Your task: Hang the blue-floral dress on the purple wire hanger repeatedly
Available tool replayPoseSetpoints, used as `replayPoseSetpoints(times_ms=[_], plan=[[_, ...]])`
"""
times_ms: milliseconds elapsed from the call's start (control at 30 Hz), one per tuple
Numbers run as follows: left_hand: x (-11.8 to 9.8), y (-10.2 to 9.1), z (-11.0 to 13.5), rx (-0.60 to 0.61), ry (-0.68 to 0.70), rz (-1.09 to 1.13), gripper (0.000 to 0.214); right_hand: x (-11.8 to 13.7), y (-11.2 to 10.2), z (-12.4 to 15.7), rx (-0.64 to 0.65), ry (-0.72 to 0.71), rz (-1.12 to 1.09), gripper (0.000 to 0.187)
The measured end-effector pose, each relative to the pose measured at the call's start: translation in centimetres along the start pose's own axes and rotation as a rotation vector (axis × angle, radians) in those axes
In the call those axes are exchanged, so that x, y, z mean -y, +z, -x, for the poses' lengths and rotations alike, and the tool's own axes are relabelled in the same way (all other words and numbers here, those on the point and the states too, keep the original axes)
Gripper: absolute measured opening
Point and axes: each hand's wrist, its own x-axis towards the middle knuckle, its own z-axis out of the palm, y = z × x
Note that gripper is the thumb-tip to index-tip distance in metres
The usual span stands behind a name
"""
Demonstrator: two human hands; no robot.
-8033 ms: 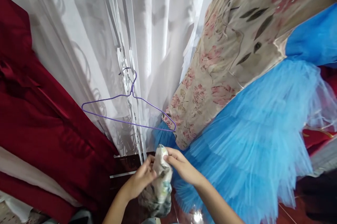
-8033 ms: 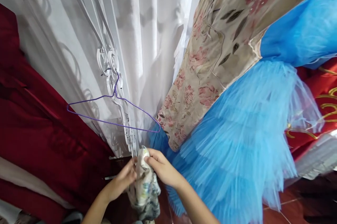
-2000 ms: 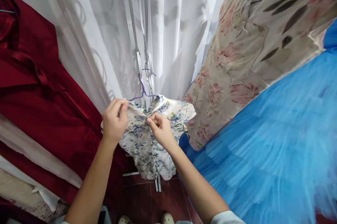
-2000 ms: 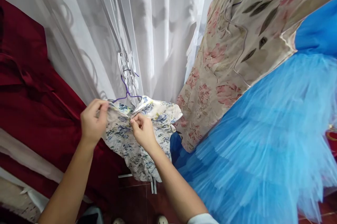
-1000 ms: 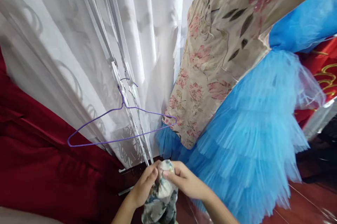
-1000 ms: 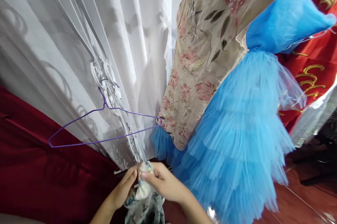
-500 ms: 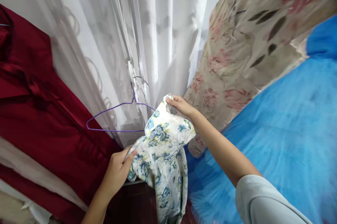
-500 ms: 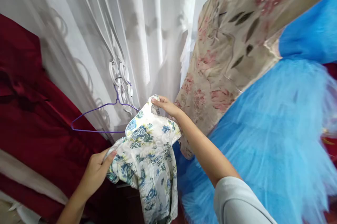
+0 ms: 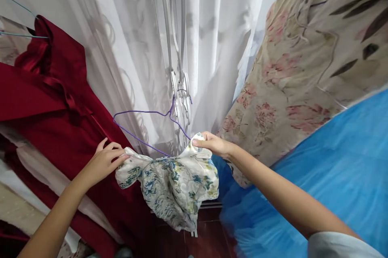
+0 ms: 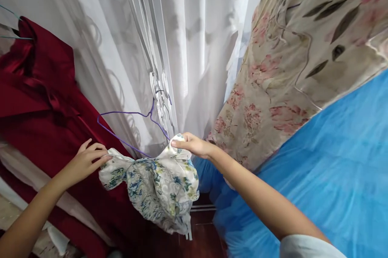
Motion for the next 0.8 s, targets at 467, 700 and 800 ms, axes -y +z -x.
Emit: replayPoseSetpoints(times_ms=[467, 700, 800], plan=[[5.5, -2.2, -6.5, -0.274, -0.137, 0.048, 0.032, -0.9, 1.3, -0.2, -0.094, -0.159, 0.056, 0.029], [0.4, -5.2, -10.2, -0.557, -0.119, 0.189, 0.030, -1.4, 1.9, -0.6, -0.042, -0.094, -0.103, 0.032], [-2.9, -5.4, -11.1, -0.407, 0.055, 0.378, 0.028, -1.5, 1.5, -0.1, -0.127, -0.066, -0.150, 0.036]])
